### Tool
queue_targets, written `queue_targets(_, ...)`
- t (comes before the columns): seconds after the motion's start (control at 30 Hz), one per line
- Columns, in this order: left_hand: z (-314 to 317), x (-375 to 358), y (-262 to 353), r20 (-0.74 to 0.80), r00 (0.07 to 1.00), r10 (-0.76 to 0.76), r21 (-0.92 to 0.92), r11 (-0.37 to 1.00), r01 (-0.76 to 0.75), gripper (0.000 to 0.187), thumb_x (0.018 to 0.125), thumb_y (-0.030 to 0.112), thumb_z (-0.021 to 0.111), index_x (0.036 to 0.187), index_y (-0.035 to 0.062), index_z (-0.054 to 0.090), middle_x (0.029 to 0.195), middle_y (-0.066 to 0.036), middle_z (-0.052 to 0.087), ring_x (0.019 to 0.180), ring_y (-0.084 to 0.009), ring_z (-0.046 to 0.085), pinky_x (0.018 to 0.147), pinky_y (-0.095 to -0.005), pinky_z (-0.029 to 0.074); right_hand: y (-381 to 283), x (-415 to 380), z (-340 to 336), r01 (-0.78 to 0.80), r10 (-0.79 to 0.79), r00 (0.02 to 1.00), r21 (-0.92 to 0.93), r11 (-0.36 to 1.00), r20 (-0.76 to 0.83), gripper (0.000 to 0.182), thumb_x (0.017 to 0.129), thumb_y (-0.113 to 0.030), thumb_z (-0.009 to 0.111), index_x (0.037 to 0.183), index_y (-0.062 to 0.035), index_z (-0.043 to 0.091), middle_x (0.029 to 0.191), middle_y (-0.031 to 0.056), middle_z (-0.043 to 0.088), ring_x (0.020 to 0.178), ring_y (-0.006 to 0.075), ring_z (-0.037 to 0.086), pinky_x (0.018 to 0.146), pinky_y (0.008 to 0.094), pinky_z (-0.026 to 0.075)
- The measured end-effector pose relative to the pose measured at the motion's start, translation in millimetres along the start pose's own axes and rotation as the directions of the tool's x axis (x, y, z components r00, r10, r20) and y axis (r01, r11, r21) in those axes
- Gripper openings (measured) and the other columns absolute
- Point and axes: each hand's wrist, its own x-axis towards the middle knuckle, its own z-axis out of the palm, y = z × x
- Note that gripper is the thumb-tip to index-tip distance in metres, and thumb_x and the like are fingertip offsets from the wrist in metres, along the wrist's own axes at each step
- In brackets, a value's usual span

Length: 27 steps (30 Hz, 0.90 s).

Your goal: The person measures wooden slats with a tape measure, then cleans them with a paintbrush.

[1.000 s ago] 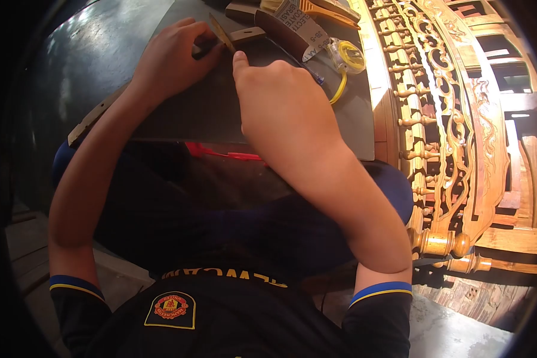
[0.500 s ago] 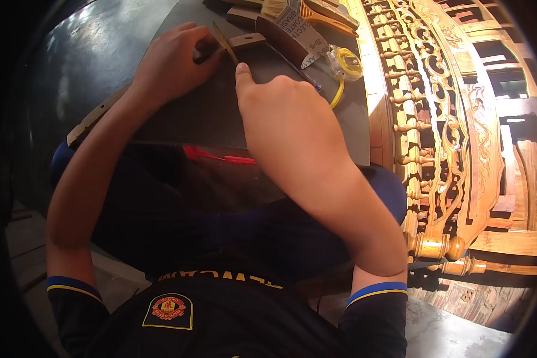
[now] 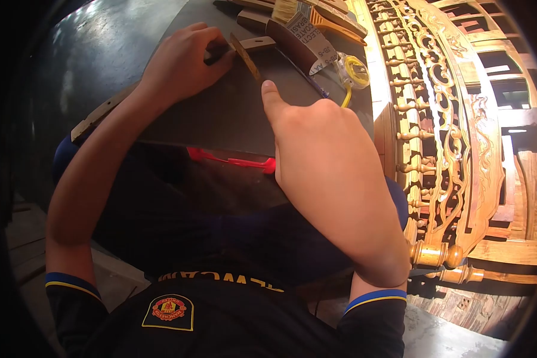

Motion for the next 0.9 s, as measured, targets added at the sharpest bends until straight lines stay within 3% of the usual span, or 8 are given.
queue_targets(0.13, 0, 3, 4, 0.031, 1.000, 0.001, 0.005, 1.000, -0.001, 0.034, 0.094, 0.034, 0.078, 0.102, 0.0013, 0.075, 0.100, -0.015, 0.072, 0.092, -0.0356, 0.073, 0.084, -0.0467, 0.057, 8, 29, 35, 0.068, -0.074, 0.988, -0.048, 0.997, -0.138, 0.052, 0.088, 0.000, 0.063, 0.139, 0.0069, 0.067, 0.077, 0.0240, 0.073, 0.076, 0.0381, 0.077, 0.069, 0.0457, 0.063)
queue_targets(0.23, 1, 2, 4, 0.035, 0.999, -0.015, -0.005, 1.000, 0.016, 0.033, 0.094, 0.033, 0.078, 0.102, 0.0015, 0.075, 0.099, -0.015, 0.072, 0.092, -0.0359, 0.073, 0.084, -0.0469, 0.057, -1, 15, 17, -0.013, 0.013, 1.000, -0.026, 1.000, -0.029, 0.039, 0.100, -0.011, 0.065, 0.137, -0.0034, 0.071, 0.079, 0.0239, 0.071, 0.072, 0.0434, 0.071, 0.070, 0.0528, 0.057)
queue_targets(0.37, 1, -1, 2, 0.008, 1.000, 0.009, -0.001, 1.000, -0.009, 0.033, 0.094, 0.033, 0.078, 0.102, 0.0016, 0.075, 0.099, -0.014, 0.072, 0.092, -0.0352, 0.073, 0.084, -0.0468, 0.057, -13, 1, -9, 0.006, 0.005, 0.997, -0.145, 0.989, 0.078, 0.048, 0.093, -0.002, 0.064, 0.140, 0.0074, 0.066, 0.078, 0.0233, 0.074, 0.077, 0.0372, 0.079, 0.069, 0.0433, 0.065)
queue_targets(0.4, 1, 0, 2, 0.013, 1.000, 0.011, -0.010, 1.000, -0.011, 0.033, 0.094, 0.033, 0.078, 0.102, 0.0015, 0.075, 0.099, -0.014, 0.072, 0.092, -0.0351, 0.073, 0.084, -0.0469, 0.057, -9, 8, 4, -0.034, 0.034, 0.999, -0.056, 0.998, 0.001, 0.037, 0.100, -0.011, 0.065, 0.136, -0.0026, 0.072, 0.079, 0.0249, 0.071, 0.075, 0.0441, 0.072, 0.074, 0.0531, 0.058)
queue_targets(0.5, 1, 2, 2, 0.020, 1.000, 0.019, -0.021, 1.000, -0.018, 0.033, 0.094, 0.033, 0.078, 0.102, 0.0013, 0.075, 0.099, -0.015, 0.073, 0.092, -0.0351, 0.073, 0.084, -0.0469, 0.057, 9, 36, 45, 0.008, -0.011, 0.989, -0.021, 1.000, -0.146, 0.037, 0.100, -0.011, 0.065, 0.136, -0.0043, 0.072, 0.080, 0.0261, 0.071, 0.076, 0.0444, 0.072, 0.075, 0.0534, 0.058)
queue_targets(0.53, 1, 3, 2, 0.021, 1.000, 0.017, -0.017, 1.000, -0.017, 0.033, 0.094, 0.033, 0.078, 0.102, 0.0013, 0.075, 0.099, -0.015, 0.073, 0.092, -0.0351, 0.073, 0.084, -0.0469, 0.057, 11, 34, 39, 0.088, -0.097, 0.983, -0.066, 0.994, -0.158, 0.049, 0.091, -0.001, 0.063, 0.138, 0.0114, 0.065, 0.076, 0.0216, 0.073, 0.077, 0.0372, 0.077, 0.069, 0.0455, 0.064)
queue_targets(0.67, -1, 3, 3, 0.016, 1.000, 0.009, 0.002, 1.000, -0.009, 0.033, 0.094, 0.033, 0.078, 0.102, 0.0012, 0.076, 0.100, -0.015, 0.073, 0.092, -0.0353, 0.073, 0.085, -0.0466, 0.057, -5, -3, -12, -0.047, 0.048, 0.997, -0.009, 0.999, 0.066, 0.040, 0.098, -0.009, 0.067, 0.138, -0.0059, 0.072, 0.077, 0.0258, 0.070, 0.071, 0.0474, 0.069, 0.068, 0.0527, 0.055)
queue_targets(0.9, 0, 4, 5, 0.040, 0.999, 0.000, -0.023, 1.000, 0.001, 0.034, 0.094, 0.034, 0.078, 0.102, 0.0005, 0.075, 0.100, -0.015, 0.073, 0.095, -0.0360, 0.073, 0.085, -0.0467, 0.057, 12, 31, 35, 0.104, -0.111, 0.983, -0.054, 0.993, -0.149, 0.049, 0.090, 0.001, 0.062, 0.138, 0.0067, 0.067, 0.078, 0.0247, 0.073, 0.076, 0.0373, 0.076, 0.071, 0.0451, 0.062)
